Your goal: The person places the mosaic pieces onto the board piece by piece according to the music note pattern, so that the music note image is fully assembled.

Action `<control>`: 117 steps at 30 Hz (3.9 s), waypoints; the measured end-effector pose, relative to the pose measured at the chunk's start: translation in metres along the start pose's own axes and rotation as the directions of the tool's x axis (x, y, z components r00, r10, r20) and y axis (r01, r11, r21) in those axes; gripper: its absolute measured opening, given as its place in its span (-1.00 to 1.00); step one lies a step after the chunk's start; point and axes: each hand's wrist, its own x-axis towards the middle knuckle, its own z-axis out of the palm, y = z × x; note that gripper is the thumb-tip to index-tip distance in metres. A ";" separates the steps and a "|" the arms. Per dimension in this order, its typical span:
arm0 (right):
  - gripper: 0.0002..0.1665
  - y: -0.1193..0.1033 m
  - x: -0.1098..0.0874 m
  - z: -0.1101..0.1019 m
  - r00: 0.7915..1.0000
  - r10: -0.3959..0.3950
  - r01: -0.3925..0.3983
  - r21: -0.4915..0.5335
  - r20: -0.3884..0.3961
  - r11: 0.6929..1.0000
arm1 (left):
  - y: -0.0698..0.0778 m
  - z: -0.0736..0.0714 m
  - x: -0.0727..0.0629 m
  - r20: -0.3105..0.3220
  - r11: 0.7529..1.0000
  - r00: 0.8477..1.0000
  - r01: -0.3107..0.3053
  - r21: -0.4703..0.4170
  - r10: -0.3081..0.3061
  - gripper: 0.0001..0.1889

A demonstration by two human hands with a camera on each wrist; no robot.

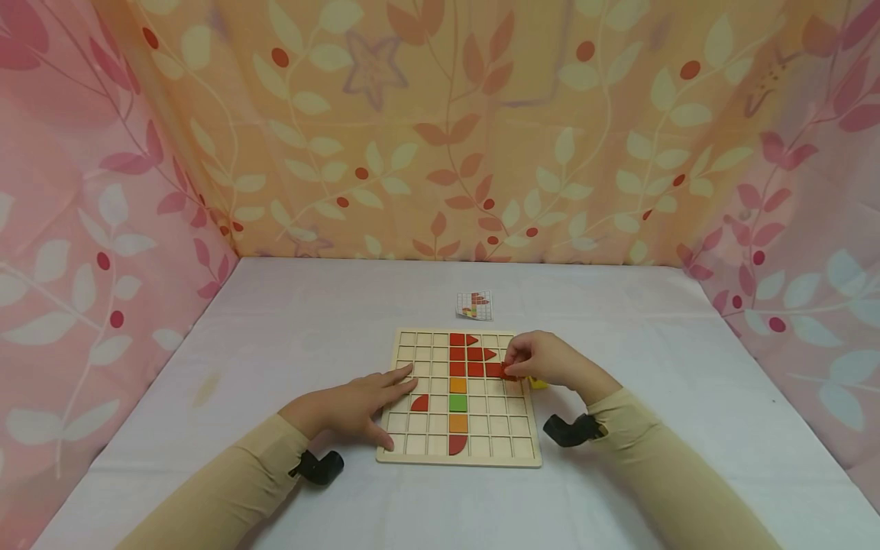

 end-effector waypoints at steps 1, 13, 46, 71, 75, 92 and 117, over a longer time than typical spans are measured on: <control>-0.90 -0.003 0.001 0.004 1.000 -0.014 0.014 0.005 0.008 1.000 | 0.000 0.000 0.000 0.000 1.000 1.000 0.000 0.000 0.000 0.04; -0.88 -0.033 0.018 0.043 0.981 -0.181 0.182 -0.004 0.074 0.983 | 0.001 -0.001 -0.001 0.000 1.000 1.000 0.000 -0.019 0.000 0.04; -0.84 -0.059 0.034 0.078 0.975 -0.174 0.197 -0.175 0.138 0.965 | 0.001 -0.002 -0.002 -0.002 0.999 0.999 -0.033 -0.023 0.033 0.02; -0.95 -0.040 0.020 0.036 0.979 -0.200 0.204 -0.121 0.050 0.971 | 0.001 -0.001 0.000 0.002 1.000 1.000 -0.003 -0.017 0.003 0.03; -0.93 -0.023 0.015 0.021 0.989 -0.144 0.145 -0.130 0.019 0.981 | 0.002 -0.001 0.000 -0.001 1.000 1.000 -0.005 -0.015 0.005 0.03; -0.79 0.048 -0.001 -0.015 0.999 0.032 -0.030 -0.111 0.015 0.993 | 0.000 0.001 0.001 -0.004 1.000 1.000 -0.011 -0.006 0.011 0.04; -0.80 0.053 -0.004 -0.011 0.998 0.059 -0.061 -0.093 -0.030 0.994 | 0.002 0.000 -0.001 -0.001 1.000 1.000 0.003 -0.016 -0.003 0.04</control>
